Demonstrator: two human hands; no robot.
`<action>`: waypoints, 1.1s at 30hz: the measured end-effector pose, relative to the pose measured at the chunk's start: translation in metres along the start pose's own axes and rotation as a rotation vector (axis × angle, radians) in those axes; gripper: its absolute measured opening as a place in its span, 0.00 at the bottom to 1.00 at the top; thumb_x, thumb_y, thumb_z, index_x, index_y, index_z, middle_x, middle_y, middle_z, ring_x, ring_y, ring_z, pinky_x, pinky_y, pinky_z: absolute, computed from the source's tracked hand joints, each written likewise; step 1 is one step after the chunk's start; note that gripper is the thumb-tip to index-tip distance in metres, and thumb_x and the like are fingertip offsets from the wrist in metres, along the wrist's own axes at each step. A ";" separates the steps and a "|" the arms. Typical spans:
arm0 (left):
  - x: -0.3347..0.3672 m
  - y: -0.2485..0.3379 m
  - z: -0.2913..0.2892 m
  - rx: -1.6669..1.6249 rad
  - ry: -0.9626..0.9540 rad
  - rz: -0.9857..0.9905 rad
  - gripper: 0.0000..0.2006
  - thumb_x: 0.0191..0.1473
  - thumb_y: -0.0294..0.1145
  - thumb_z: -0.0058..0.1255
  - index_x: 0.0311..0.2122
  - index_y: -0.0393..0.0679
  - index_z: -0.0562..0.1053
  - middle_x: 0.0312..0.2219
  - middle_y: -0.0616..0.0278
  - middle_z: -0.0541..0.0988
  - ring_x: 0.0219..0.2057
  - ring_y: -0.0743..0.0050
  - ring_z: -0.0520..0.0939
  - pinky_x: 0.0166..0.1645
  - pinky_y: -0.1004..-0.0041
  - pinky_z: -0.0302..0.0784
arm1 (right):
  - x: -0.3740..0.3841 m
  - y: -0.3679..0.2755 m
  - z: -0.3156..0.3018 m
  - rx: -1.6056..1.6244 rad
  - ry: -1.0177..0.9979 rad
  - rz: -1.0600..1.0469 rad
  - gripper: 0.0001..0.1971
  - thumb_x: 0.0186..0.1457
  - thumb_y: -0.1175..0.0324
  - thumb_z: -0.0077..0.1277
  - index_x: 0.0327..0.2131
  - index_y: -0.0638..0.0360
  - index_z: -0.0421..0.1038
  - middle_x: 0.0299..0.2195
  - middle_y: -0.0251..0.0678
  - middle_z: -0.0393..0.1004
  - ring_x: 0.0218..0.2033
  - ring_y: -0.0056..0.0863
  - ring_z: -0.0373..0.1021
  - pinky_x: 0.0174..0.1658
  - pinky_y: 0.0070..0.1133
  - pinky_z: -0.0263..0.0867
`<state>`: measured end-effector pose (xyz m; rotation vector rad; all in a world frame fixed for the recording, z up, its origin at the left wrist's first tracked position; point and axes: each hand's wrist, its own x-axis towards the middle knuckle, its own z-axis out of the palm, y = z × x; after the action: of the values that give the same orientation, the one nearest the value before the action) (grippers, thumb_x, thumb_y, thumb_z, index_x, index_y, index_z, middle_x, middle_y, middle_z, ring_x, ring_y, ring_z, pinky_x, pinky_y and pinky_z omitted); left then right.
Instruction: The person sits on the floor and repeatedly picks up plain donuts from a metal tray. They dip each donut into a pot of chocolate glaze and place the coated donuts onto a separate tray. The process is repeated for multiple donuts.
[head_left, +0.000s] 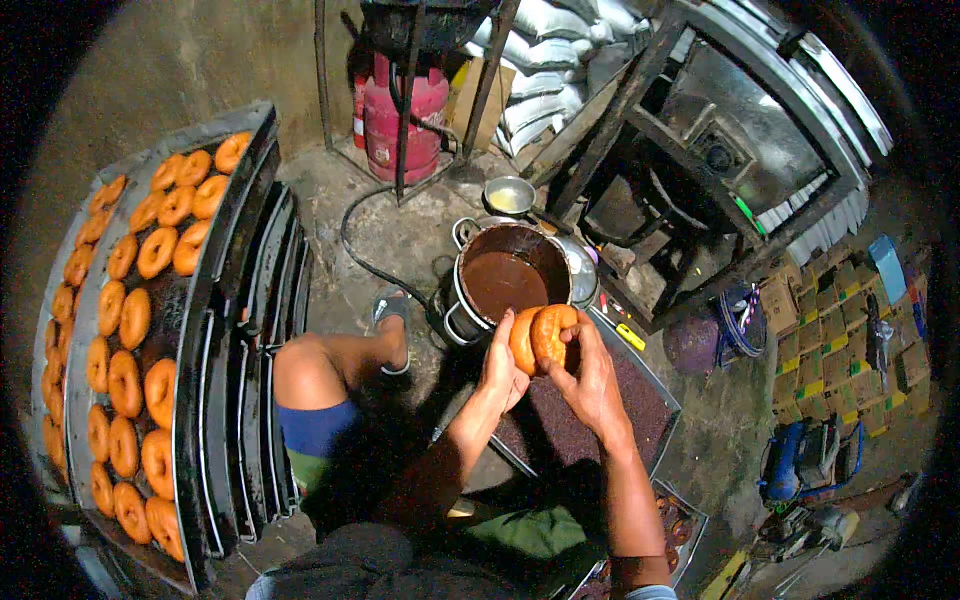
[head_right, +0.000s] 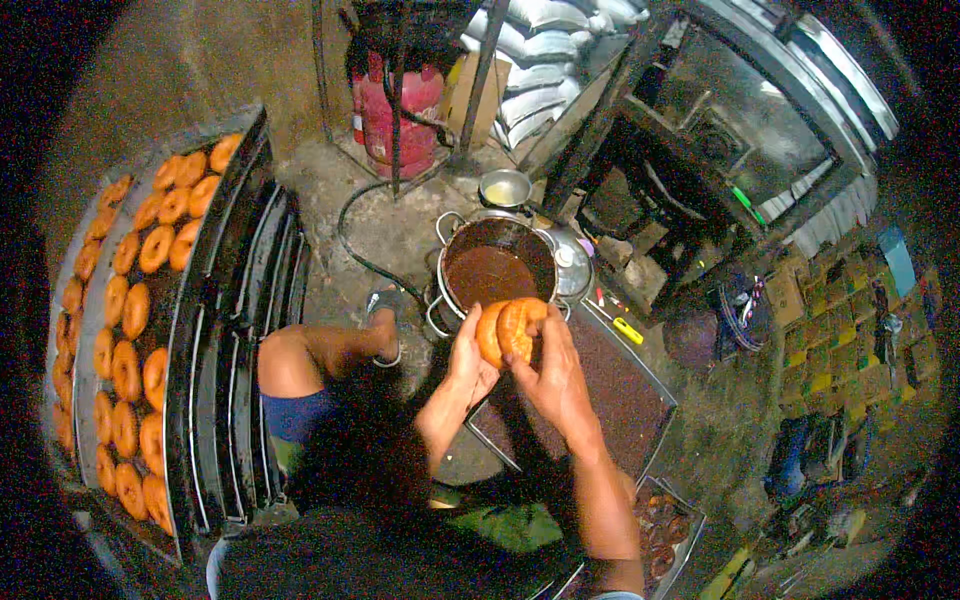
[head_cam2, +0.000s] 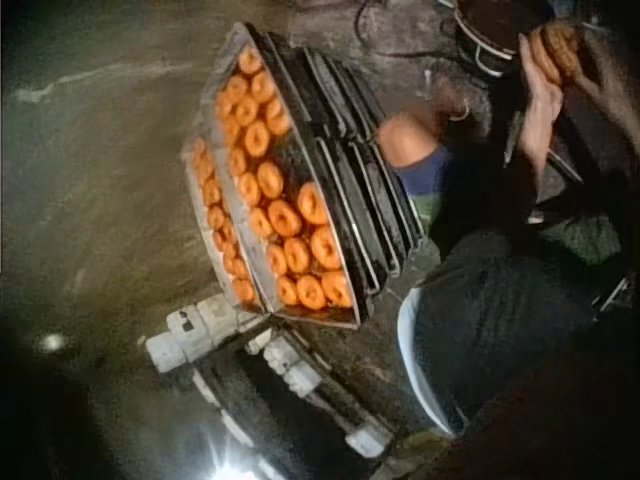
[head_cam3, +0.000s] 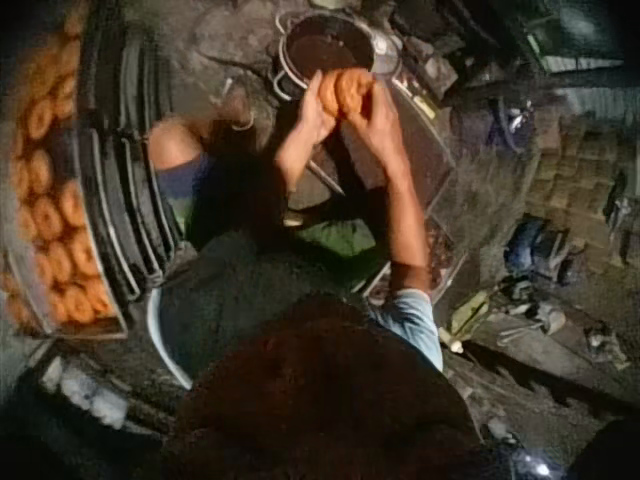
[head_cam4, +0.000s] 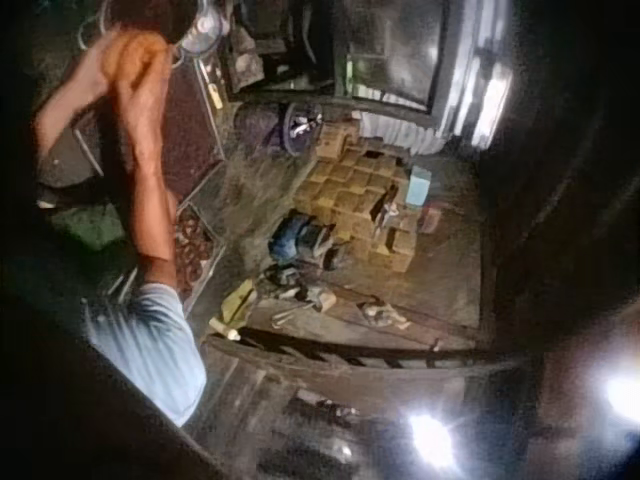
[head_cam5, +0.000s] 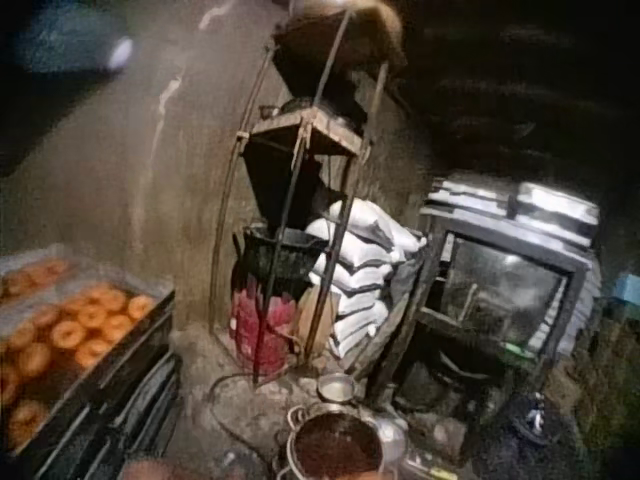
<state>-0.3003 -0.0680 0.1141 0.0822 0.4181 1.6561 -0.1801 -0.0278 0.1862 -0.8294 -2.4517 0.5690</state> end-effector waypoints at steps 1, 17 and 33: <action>0.004 0.006 -0.010 -0.032 -0.003 0.073 0.28 0.62 0.54 0.33 0.54 0.40 0.65 0.48 0.56 0.74 0.49 0.67 0.76 0.56 0.66 0.69 | 0.008 0.010 0.005 0.081 -0.083 0.051 0.36 0.45 0.70 0.58 0.57 0.65 0.53 0.53 0.55 0.61 0.56 0.50 0.60 0.59 0.32 0.57; 0.043 0.096 -0.135 -0.010 0.475 0.716 0.25 0.60 0.50 0.39 0.54 0.41 0.64 0.49 0.58 0.72 0.50 0.65 0.74 0.56 0.64 0.68 | 0.169 0.189 0.220 -0.462 -0.499 0.102 0.26 0.46 0.67 0.54 0.52 0.54 0.65 0.56 0.59 0.57 0.57 0.58 0.56 0.57 0.39 0.60; 0.079 0.017 -0.043 0.107 0.237 0.445 0.26 0.60 0.49 0.36 0.57 0.43 0.62 0.51 0.57 0.70 0.54 0.63 0.70 0.58 0.63 0.63 | 0.073 0.135 0.038 1.132 -0.091 0.174 0.26 0.55 0.61 0.42 0.56 0.62 0.61 0.52 0.41 0.68 0.55 0.37 0.64 0.58 0.32 0.59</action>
<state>-0.3399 -0.0018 0.0651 0.0610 0.7069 2.0907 -0.1928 0.1087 0.1081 -0.5003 -1.6558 1.8172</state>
